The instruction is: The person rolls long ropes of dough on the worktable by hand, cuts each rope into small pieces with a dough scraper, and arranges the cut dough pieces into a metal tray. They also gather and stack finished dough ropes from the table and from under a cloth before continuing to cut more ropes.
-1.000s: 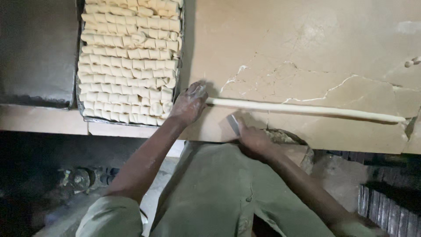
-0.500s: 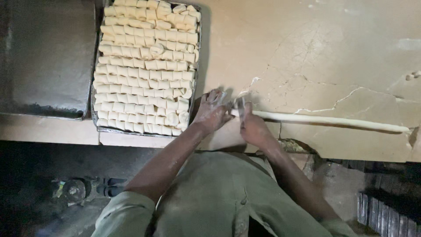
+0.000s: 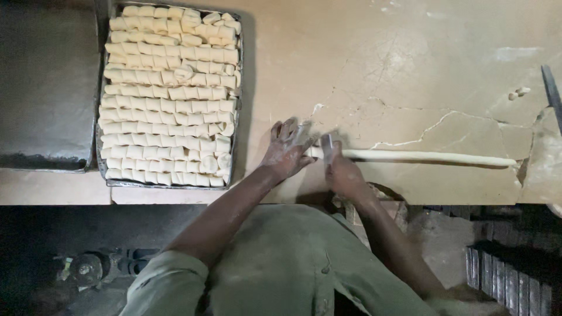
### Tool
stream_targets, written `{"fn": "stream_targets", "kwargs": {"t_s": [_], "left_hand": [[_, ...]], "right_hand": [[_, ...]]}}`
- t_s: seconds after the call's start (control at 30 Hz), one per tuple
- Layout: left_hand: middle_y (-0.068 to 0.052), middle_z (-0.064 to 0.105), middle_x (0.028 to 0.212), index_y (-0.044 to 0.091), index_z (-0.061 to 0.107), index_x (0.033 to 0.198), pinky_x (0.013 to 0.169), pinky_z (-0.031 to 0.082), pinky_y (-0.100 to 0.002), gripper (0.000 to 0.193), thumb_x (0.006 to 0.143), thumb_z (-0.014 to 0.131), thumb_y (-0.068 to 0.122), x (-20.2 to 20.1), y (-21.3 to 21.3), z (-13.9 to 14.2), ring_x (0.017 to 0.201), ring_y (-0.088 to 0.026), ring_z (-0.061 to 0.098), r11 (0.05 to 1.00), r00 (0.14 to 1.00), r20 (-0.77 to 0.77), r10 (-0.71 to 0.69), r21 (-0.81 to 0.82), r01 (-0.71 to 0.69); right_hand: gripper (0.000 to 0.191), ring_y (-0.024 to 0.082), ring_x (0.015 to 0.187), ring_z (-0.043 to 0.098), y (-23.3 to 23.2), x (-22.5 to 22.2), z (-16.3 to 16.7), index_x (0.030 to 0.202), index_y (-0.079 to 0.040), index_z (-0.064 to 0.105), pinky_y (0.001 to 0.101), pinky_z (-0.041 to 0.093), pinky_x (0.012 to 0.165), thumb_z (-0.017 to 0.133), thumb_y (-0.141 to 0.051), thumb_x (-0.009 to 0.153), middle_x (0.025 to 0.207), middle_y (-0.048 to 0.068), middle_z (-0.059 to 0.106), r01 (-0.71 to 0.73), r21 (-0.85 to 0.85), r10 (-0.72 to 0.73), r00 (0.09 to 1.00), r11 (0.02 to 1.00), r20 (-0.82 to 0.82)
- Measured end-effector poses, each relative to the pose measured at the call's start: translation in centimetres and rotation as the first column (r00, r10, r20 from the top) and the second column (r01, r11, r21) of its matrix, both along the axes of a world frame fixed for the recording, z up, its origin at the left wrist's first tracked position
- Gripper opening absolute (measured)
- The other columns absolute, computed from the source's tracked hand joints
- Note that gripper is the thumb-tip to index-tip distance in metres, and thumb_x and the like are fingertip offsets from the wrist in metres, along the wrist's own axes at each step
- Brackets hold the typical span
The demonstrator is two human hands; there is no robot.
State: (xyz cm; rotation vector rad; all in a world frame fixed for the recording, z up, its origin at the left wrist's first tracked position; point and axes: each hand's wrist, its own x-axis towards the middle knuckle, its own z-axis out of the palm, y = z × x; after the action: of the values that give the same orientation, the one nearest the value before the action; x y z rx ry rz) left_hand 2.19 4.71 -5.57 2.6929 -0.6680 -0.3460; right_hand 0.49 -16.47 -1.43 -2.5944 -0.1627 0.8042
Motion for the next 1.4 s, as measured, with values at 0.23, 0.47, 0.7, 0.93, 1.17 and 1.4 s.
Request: {"fn": "stream_targets", "kwargs": {"t_s": [0.23, 0.47, 0.7, 0.93, 1.17, 1.4], "left_hand": [[-0.012, 0.025, 0.165, 0.022, 0.060, 0.140, 0.119, 0.004, -0.068, 0.061, 0.089, 0.064, 0.053, 0.5, -3.7, -1.0, 0.151, -0.044, 0.014, 0.999, 0.996, -0.086, 0.001, 0.043, 0.002], [-0.012, 0.027, 0.166, 0.024, 0.056, 0.147, 0.118, 0.000, -0.070, 0.064, 0.090, 0.059, 0.052, 1.0, -7.1, -1.6, 0.151, -0.045, 0.009, 0.999, 0.999, -0.034, -0.023, 0.033, 0.024], [-0.011, 0.025, 0.166, 0.029, 0.056, 0.145, 0.120, -0.004, -0.071, 0.057, 0.095, 0.053, 0.056, 1.7, -10.6, -0.5, 0.155, -0.043, 0.003, 0.991, 0.984, -0.170, -0.046, 0.118, 0.067], [-0.012, 0.026, 0.168, 0.027, 0.055, 0.149, 0.112, -0.005, -0.074, 0.071, 0.086, 0.054, 0.060, 2.2, -14.1, -0.3, 0.149, -0.046, 0.002, 0.997, 0.992, -0.125, -0.035, 0.066, 0.044], [-0.015, 0.031, 0.165, 0.026, 0.058, 0.146, 0.120, -0.005, -0.071, 0.060, 0.096, 0.053, 0.058, 2.5, -17.7, -0.7, 0.156, -0.045, 0.001, 0.992, 0.986, -0.154, -0.065, 0.096, 0.080], [-0.013, 0.025, 0.165, 0.025, 0.055, 0.146, 0.118, -0.005, -0.071, 0.062, 0.094, 0.051, 0.058, 2.9, -21.3, -0.8, 0.154, -0.045, 0.000, 0.993, 0.982, -0.172, -0.075, 0.072, 0.089]], "right_hand": [[0.061, 0.054, 0.089, 0.067, -4.2, 0.3, -2.2, 0.137, 0.003, 0.023, 0.0601, 0.052, 0.080, 0.060, -0.009, 0.090, 0.089, 0.036, 0.067, 0.082, 0.048, -0.083, 0.996, 0.995, 0.025], [0.060, 0.054, 0.096, 0.065, -7.3, 0.7, -1.2, 0.138, 0.000, 0.025, 0.0595, 0.050, 0.080, 0.058, -0.005, 0.088, 0.100, 0.038, 0.065, 0.113, 0.161, -0.116, 0.993, 0.981, 0.015], [0.061, 0.053, 0.092, 0.068, -10.4, 0.9, -0.6, 0.141, 0.004, 0.021, 0.0581, 0.052, 0.082, 0.057, -0.007, 0.093, 0.091, 0.038, 0.067, 0.140, -0.054, -0.145, 0.986, 0.989, -0.087], [0.062, 0.054, 0.092, 0.066, -14.2, 1.4, -0.8, 0.141, 0.002, 0.021, 0.0601, 0.050, 0.079, 0.055, -0.004, 0.090, 0.097, 0.037, 0.066, 0.178, 0.094, -0.179, 0.984, 0.979, 0.005], [0.066, 0.056, 0.092, 0.065, -17.6, 1.3, -0.6, 0.144, 0.001, 0.021, 0.0622, 0.050, 0.077, 0.055, -0.005, 0.087, 0.099, 0.039, 0.064, 0.126, 0.111, -0.132, 0.990, 0.986, 0.044], [0.062, 0.058, 0.089, 0.064, -21.0, 1.4, 0.7, 0.138, 0.003, 0.021, 0.0620, 0.051, 0.078, 0.056, -0.004, 0.087, 0.095, 0.041, 0.065, 0.239, 0.117, -0.240, 0.971, 0.964, -0.006]]}}
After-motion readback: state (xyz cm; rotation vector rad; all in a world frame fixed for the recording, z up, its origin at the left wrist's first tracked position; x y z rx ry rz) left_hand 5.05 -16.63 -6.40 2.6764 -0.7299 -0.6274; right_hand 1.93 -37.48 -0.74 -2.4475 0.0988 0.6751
